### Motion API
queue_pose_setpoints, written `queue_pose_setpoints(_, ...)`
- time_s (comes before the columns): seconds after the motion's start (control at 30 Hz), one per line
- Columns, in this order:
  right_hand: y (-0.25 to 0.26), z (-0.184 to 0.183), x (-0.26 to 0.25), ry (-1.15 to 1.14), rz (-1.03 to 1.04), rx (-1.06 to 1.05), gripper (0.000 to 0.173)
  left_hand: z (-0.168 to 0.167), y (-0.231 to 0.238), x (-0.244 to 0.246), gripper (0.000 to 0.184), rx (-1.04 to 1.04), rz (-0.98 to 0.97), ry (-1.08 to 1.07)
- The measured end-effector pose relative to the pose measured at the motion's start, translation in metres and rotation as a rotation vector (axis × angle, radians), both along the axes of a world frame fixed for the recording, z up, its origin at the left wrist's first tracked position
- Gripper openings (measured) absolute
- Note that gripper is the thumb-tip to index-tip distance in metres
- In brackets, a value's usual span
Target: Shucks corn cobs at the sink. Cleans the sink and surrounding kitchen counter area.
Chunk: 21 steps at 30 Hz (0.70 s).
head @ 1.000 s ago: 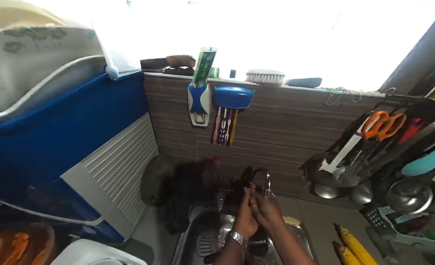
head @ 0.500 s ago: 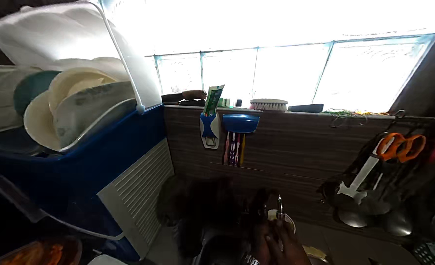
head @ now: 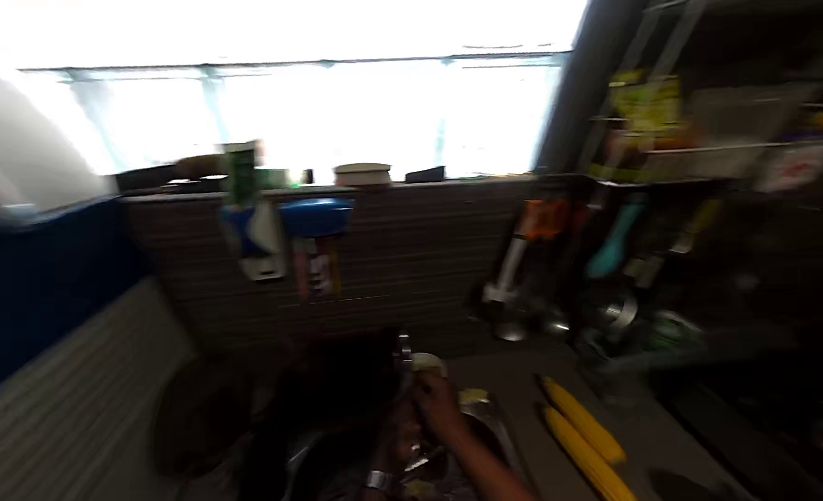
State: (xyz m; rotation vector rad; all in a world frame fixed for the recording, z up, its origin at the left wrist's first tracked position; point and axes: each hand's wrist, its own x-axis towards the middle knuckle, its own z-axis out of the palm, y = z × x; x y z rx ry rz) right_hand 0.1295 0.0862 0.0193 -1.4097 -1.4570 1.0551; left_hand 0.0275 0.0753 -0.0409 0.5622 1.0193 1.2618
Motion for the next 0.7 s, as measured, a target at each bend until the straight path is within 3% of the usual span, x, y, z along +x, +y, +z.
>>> queue_pose_setpoints(0.1, -0.016, -0.005, 0.018, -0.168, 0.055, 0.072, 0.029, 0.025, -0.004, 0.011, 0.025, 0.084, -0.061, 0.245)
queue_pose_setpoints(0.2, -0.036, -0.024, 0.031, -0.156, 0.053, 0.202, 0.039, 0.020, 0.015, 0.008, 0.035, 0.225, -0.112, 0.543)
queue_pose_setpoints(0.3, -0.060, -0.048, 0.054, -0.235, 0.054, 0.128, 0.026, 0.053, 0.011, 0.020, 0.040, 0.192, -0.145, 0.659)
queue_pose_setpoints(0.37, -0.074, -0.058, 0.072, -0.304, 0.092, -0.046, 0.028, 0.058, 0.013, 0.026, 0.036, 0.177, -0.068, 0.570)
queue_pose_setpoints(0.47, -0.090, -0.077, 0.092, -0.333, 0.086, -0.182, 0.029, 0.034, 0.026, 0.016, 0.022, 0.240, -0.171, 0.188)
queue_pose_setpoints(0.53, -0.102, -0.080, 0.097, -0.140, 0.013, -0.230, 0.033, 0.038, 0.015, 0.020, 0.025, 0.106, -0.215, -0.023)
queue_pose_setpoints(0.6, -0.110, -0.068, 0.089, 0.253, -0.047, -0.367, 0.048, 0.029, -0.001, 0.030, 0.031, 0.073, -0.087, -0.219)
queue_pose_setpoints(0.63, -0.110, -0.059, 0.081, 0.432, -0.048, -0.409, 0.056, 0.014, -0.008, 0.035, 0.028, 0.158, -0.027, -0.211)
queue_pose_setpoints(0.7, -0.098, -0.048, 0.055, 0.634, -0.001, -0.407, 0.054, -0.004, -0.024, 0.038, 0.029, 0.538, 0.084, 0.146)
